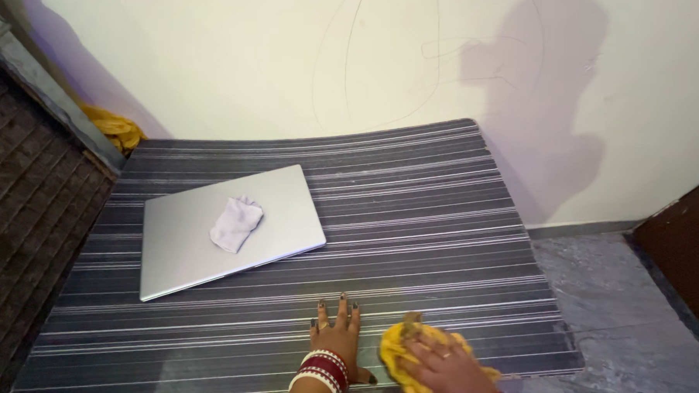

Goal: The person wipes a striped table surface with a yellow cloth, moving a laptop aside to reach the area underneath. She then wipes the laptop lid with a white cloth and returns the laptop to its original position. Finally, she places the yellow cloth on a nearby shelf and picks up a red cloth.

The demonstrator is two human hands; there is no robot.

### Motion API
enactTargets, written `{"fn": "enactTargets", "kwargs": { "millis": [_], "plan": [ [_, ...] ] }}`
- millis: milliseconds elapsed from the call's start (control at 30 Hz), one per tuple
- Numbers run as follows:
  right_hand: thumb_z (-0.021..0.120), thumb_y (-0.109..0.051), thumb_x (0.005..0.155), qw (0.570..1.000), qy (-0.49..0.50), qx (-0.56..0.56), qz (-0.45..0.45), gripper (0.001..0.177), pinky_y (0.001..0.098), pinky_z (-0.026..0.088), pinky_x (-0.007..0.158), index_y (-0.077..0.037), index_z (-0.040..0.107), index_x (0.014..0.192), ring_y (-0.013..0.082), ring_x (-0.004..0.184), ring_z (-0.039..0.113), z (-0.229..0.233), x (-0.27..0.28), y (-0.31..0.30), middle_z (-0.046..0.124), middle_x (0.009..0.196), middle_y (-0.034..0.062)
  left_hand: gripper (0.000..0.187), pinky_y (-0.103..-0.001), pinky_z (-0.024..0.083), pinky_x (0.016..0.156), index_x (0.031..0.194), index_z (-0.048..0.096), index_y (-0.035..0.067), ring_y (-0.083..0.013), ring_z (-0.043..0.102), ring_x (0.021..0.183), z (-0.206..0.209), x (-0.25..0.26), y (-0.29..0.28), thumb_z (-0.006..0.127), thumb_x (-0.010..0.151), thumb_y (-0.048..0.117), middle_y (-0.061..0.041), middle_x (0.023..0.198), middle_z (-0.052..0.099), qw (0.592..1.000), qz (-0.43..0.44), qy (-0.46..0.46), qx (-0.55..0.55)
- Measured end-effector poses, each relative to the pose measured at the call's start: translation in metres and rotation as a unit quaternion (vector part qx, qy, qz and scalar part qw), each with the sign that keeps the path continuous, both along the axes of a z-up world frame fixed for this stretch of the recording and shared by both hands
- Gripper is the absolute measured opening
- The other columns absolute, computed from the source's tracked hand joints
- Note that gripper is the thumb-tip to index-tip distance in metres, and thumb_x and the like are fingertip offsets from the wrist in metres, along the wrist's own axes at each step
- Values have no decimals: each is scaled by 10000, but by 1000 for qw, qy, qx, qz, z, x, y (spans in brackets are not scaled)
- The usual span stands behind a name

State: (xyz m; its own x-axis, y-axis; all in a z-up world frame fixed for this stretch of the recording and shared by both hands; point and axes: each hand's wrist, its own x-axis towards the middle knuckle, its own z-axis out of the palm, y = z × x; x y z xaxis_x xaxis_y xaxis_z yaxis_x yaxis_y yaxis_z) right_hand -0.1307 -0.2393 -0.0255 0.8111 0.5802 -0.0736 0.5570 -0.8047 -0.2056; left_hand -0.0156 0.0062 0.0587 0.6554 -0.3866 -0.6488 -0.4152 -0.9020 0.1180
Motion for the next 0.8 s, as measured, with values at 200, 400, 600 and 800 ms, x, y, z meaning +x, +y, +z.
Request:
{"fn": "enactTargets", "kwargs": {
  "millis": [200,400,600,800],
  "plan": [
    [808,-381,853,980,90,-140,-105,889,700,210,1096,-361,296,1579,330,1515,232,26,-27,-98,273,1652,30,1422,-604,172,1238,1655,-41,177,-509,-66,1544,-3,2,1,865,679,675,-132,1716,-205,1000,-3,7,-3],
    [827,-205,819,973,143,-129,-127,931,532,161,1212,-301,299,1579,281,1547,115,50,-40,-141,164,1705,44,1426,-621,186,1231,1657,-24,176,-505,-78,1549,-5,0,1,865,666,688,-131,1717,-193,1000,-3,1,3],
    [801,-249,816,984,98,-122,-88,912,652,185,1140,-265,311,1585,349,1517,155,35,-24,-75,244,1659,97,1415,-635,189,1226,1656,-34,182,-516,-67,1545,-7,-1,-3,851,682,702,-147,1715,-202,1000,1,-5,11],
    [820,-305,747,1000,-13,-6,-13,915,713,270,1029,-188,374,1538,397,1506,263,7,0,10,337,1555,164,1404,-625,201,1231,1659,-30,187,-508,-69,1554,5,-3,-6,857,688,680,-120,1719,-184,1000,6,1,24]
  ]
}}
